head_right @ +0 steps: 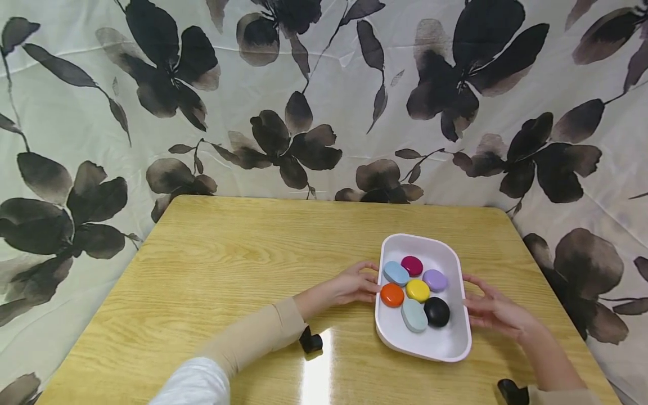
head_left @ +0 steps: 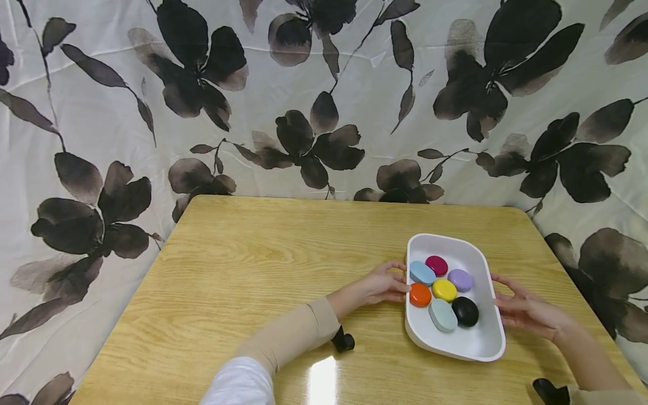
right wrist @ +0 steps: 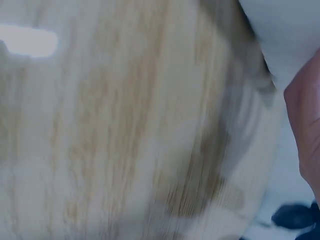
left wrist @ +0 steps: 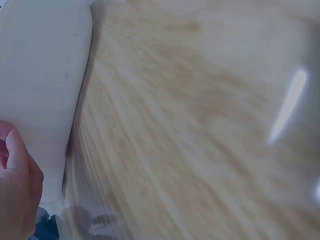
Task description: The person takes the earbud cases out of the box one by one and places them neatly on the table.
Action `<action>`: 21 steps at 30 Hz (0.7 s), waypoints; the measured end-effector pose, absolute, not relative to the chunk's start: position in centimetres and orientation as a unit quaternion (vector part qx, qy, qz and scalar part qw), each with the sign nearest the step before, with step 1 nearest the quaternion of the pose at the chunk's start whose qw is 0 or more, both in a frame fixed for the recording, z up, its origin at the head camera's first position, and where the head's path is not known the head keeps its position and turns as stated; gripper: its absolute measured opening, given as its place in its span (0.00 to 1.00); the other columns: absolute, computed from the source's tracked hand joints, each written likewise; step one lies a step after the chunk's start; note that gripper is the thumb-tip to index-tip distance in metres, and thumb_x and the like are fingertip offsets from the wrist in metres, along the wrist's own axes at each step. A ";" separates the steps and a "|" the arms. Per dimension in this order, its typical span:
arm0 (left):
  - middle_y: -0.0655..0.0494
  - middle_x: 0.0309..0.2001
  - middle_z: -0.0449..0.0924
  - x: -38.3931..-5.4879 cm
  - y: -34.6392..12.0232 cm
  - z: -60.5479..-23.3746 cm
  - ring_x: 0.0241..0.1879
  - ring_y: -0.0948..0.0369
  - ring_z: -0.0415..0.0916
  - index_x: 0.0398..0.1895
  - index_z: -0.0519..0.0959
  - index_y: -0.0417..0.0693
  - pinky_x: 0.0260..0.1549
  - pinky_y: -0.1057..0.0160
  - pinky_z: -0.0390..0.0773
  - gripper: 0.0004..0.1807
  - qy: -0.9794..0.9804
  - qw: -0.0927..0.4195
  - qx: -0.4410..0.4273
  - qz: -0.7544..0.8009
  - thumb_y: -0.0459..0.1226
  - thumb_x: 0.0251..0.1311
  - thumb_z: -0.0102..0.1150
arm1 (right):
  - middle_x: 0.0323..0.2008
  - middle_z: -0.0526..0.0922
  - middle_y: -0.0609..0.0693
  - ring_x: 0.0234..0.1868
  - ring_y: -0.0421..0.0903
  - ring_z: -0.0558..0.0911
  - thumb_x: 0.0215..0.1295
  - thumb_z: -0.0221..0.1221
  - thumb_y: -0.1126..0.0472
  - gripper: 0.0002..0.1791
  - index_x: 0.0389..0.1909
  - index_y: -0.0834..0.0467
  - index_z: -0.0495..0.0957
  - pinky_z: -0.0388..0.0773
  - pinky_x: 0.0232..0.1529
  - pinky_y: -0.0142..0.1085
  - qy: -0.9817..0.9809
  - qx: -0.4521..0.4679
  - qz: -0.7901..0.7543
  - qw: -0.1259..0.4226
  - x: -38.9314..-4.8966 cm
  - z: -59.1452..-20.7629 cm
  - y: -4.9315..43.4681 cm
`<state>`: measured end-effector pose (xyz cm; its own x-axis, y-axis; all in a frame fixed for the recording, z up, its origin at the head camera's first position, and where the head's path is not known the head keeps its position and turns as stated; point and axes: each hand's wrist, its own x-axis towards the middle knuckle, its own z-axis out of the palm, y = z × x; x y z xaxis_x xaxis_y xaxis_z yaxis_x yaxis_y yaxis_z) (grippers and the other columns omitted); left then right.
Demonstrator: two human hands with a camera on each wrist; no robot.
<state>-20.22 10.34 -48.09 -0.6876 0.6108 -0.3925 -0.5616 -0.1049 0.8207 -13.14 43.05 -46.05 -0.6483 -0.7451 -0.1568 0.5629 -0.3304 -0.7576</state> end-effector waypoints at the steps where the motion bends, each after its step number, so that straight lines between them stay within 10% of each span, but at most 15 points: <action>1: 0.52 0.29 0.71 -20.1 9.9 -48.1 0.24 0.59 0.72 0.49 0.66 0.48 0.23 0.66 0.77 0.22 0.541 0.393 0.024 0.743 0.20 0.54 0.52 | 0.54 0.73 0.49 0.55 0.47 0.74 0.69 0.28 0.75 0.33 0.59 0.38 0.66 0.72 0.53 0.42 0.416 -0.109 -0.806 0.406 -13.2 -46.0 42.7; 21: 0.50 0.34 0.69 -16.8 1.6 -47.0 0.23 0.59 0.73 0.51 0.63 0.45 0.23 0.66 0.77 0.24 0.548 0.372 0.018 0.749 0.18 0.53 0.51 | 0.56 0.71 0.48 0.55 0.48 0.73 0.68 0.32 0.75 0.30 0.59 0.37 0.58 0.69 0.55 0.44 0.410 -0.122 -0.784 0.449 -13.6 -46.0 35.5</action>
<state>-16.80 1.56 -46.96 -0.7225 0.5771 -0.3807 -0.5373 -0.1221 0.8345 -13.62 35.53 -46.01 -0.5663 -0.8051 -0.1765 0.6042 -0.2598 -0.7533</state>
